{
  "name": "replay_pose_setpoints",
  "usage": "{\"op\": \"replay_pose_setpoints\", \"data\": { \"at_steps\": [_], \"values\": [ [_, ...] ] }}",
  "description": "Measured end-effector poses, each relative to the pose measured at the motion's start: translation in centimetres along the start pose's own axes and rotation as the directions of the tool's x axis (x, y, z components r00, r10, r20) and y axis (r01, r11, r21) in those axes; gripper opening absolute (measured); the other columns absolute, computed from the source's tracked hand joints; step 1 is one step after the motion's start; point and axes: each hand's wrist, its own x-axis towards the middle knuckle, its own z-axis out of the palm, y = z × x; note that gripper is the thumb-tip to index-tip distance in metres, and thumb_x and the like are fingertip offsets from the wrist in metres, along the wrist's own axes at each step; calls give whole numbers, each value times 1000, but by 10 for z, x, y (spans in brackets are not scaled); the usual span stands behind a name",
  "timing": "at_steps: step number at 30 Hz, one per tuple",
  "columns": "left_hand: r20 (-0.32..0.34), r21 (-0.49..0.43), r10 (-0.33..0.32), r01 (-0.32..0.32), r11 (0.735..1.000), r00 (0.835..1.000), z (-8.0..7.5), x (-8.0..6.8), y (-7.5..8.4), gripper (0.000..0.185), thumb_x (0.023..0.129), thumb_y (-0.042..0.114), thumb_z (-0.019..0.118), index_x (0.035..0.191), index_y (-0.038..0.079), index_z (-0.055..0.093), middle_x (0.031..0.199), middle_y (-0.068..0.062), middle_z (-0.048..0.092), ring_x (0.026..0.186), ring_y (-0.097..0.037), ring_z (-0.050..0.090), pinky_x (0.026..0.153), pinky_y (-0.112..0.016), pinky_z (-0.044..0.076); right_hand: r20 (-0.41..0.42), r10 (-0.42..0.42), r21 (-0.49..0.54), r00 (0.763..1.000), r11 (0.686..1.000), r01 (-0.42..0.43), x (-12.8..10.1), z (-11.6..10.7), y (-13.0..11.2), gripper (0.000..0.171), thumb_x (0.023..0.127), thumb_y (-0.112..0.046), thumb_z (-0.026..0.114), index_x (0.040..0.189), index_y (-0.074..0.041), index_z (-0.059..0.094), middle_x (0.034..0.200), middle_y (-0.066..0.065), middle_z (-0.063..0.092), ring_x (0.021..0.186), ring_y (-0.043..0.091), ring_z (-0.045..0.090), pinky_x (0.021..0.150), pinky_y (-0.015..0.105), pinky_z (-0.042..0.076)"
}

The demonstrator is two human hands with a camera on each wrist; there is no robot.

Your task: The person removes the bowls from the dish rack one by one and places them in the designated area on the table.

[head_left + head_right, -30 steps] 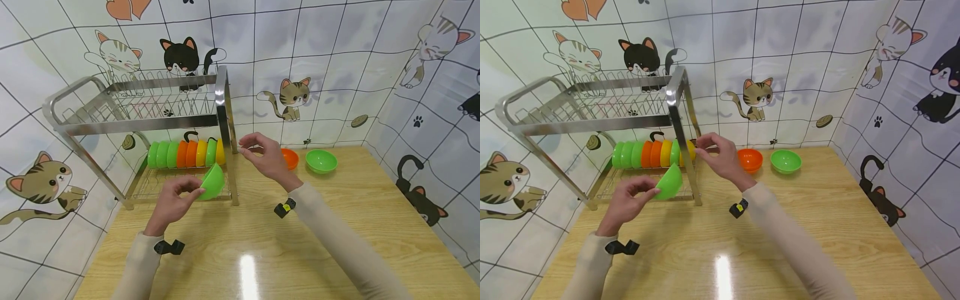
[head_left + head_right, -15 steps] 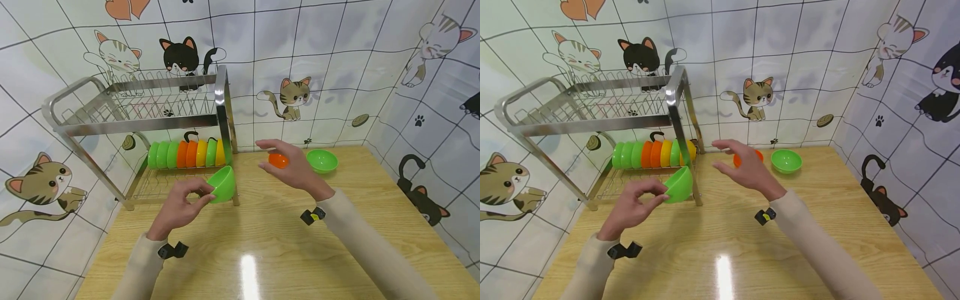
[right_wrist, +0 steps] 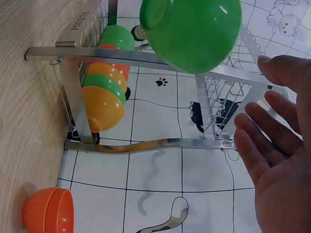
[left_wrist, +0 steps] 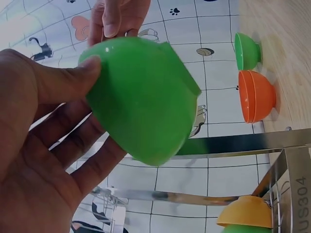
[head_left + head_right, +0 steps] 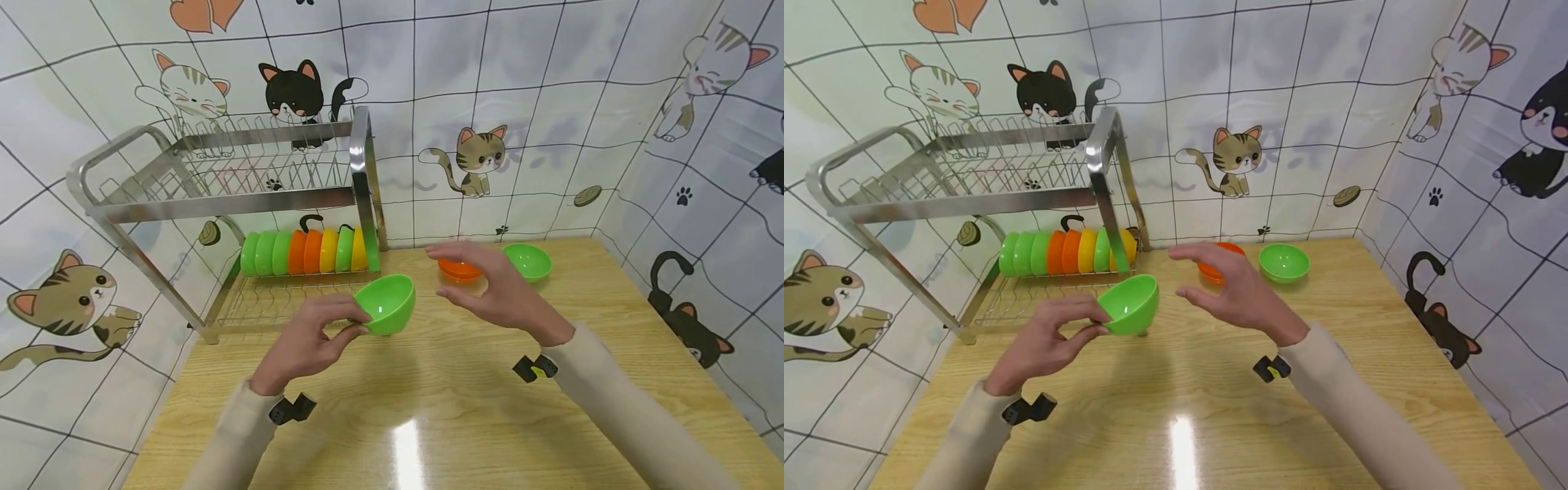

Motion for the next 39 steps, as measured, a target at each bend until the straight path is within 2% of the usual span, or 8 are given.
{"op": "replay_pose_setpoints", "data": {
  "at_steps": [5, 10, 16, 20, 24, 31, 37, 39],
  "values": [
    [17, 28, 62, -63, 998, 998, 5, 6, 4, 14, 90, 4, 77, 99, 15, 78, 98, 7, 74, 91, -8, 64, 81, -30, 60, 52, -33, -13, 998, 999, 33, -7, -3, -4, 56, 85, -10, 84, 137, -15, 64, 138, 1, 66, 131, 19, 58, 113, 23, 43],
    [40, 76, 168, -171, 982, 985, 10, 12, 7, 13, 90, 4, 78, 98, 13, 78, 99, 6, 75, 97, -11, 66, 87, -28, 59, 102, -76, -33, 992, 996, 80, -12, -6, -8, 51, 85, -13, 85, 133, -14, 66, 134, -1, 67, 126, 17, 61, 109, 23, 47],
    [106, 199, 323, -339, 920, 940, 15, 21, 12, 12, 88, 0, 77, 93, 10, 79, 96, 4, 75, 94, -13, 67, 88, -25, 58, 168, -195, -4, 966, 980, 198, -16, -8, -15, 36, 94, -25, 77, 125, -9, 70, 127, 0, 68, 120, 16, 62, 105, 18, 48],
    [158, 254, 376, -405, 878, 913, 19, 26, 12, 15, 87, -3, 76, 92, 11, 78, 91, 5, 75, 93, -12, 67, 89, -23, 57, 222, -260, -20, 940, 962, 271, -19, -6, -18, 29, 98, -30, 70, 119, -10, 72, 122, -1, 68, 116, 14, 62, 104, 17, 47],
    [186, 299, 398, -437, 848, 898, 23, 28, 13, 16, 85, -3, 77, 93, 11, 79, 91, 6, 76, 94, -11, 67, 90, -23, 57, 263, -299, -73, 917, 942, 328, -22, -3, -20, 19, 98, -25, 71, 112, -13, 73, 114, -3, 68, 110, 10, 63, 100, 16, 49],
    [201, 333, 409, -455, 826, 890, 31, 29, 11, 17, 86, -2, 78, 96, 12, 79, 94, 8, 77, 99, -11, 68, 97, -24, 55, 279, -330, -150, 902, 913, 380, -26, 3, -19, 24, 78, -5, 86, 96, -17, 74, 100, -6, 67, 93, 5, 61, 84, 15, 53],
    [196, 355, 420, -463, 812, 886, 35, 29, 9, 17, 86, -2, 77, 96, 12, 78, 94, 8, 76, 99, -11, 68, 97, -24, 55, 290, -333, -175, 897, 903, 392, -28, 5, -17, 2, 95, -16, 74, 94, -17, 75, 96, -6, 68, 90, 4, 61, 82, 15, 55],
    [189, 346, 414, -455, 821, 891, 36, 29, 8, 16, 88, -2, 75, 95, 12, 77, 94, 7, 75, 99, -11, 67, 96, -24, 55, 287, -341, -180, 895, 899, 400, -28, 4, -17, 10, 101, -21, 67, 94, -17, 75, 96, -6, 68, 90, 5, 61, 82, 16, 55]
  ]
}}
